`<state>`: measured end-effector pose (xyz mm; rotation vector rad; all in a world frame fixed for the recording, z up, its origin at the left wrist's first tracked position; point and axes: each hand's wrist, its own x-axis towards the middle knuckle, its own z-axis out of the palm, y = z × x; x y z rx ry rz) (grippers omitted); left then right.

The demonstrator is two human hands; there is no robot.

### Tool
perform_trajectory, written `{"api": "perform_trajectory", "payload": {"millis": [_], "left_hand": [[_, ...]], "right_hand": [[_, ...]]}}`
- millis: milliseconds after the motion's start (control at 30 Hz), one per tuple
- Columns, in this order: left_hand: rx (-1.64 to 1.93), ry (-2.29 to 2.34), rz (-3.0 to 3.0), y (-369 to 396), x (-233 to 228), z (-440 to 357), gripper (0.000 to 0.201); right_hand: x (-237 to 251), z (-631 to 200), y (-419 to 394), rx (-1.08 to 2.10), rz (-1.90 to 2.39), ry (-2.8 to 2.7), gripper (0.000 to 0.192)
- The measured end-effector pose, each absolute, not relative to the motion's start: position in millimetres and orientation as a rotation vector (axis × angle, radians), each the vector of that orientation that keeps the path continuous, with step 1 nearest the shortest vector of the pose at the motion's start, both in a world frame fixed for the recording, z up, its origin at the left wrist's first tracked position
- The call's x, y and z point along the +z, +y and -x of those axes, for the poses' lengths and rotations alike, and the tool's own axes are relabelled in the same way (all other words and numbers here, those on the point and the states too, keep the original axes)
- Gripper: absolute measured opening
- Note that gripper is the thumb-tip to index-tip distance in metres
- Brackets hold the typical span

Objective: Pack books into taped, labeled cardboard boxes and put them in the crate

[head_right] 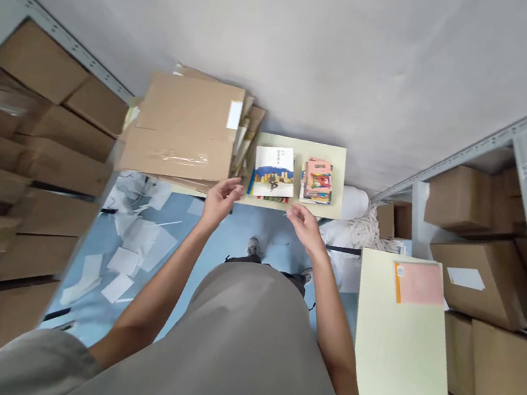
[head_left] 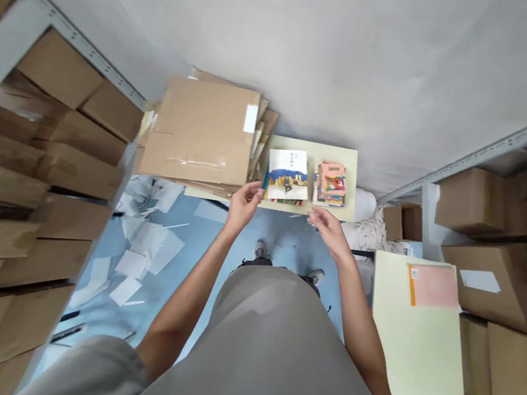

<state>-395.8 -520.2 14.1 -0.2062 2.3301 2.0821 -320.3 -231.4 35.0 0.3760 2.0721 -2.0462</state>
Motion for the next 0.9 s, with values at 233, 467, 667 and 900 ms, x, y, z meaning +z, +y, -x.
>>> {"api": "perform_trajectory", "payload": {"millis": [233, 467, 667, 900], "left_hand": [[2.246, 1.789, 0.846, -642.1, -11.0, 418.8, 0.037], [2.425, 1.505, 0.953, -667.3, -8.7, 420.5, 0.041], [2.497, 1.445, 0.878, -687.7, -10.4, 427.5, 0.048], [2.716, 1.433, 0.954, -703.3, 10.5, 469.5, 0.024]], "right_hand": [[16.8, 403.9, -373.4, -1.958, -0.283, 2.064, 0.05], [8.0, 454.7, -451.1, -1.86, -0.511, 2.022, 0.046], [30.5, 456.3, -467.8, -1.935, -0.383, 2.091, 0.064], [76.9, 451.6, -471.3, -1.997, -0.1, 2.183, 0.061]]}}
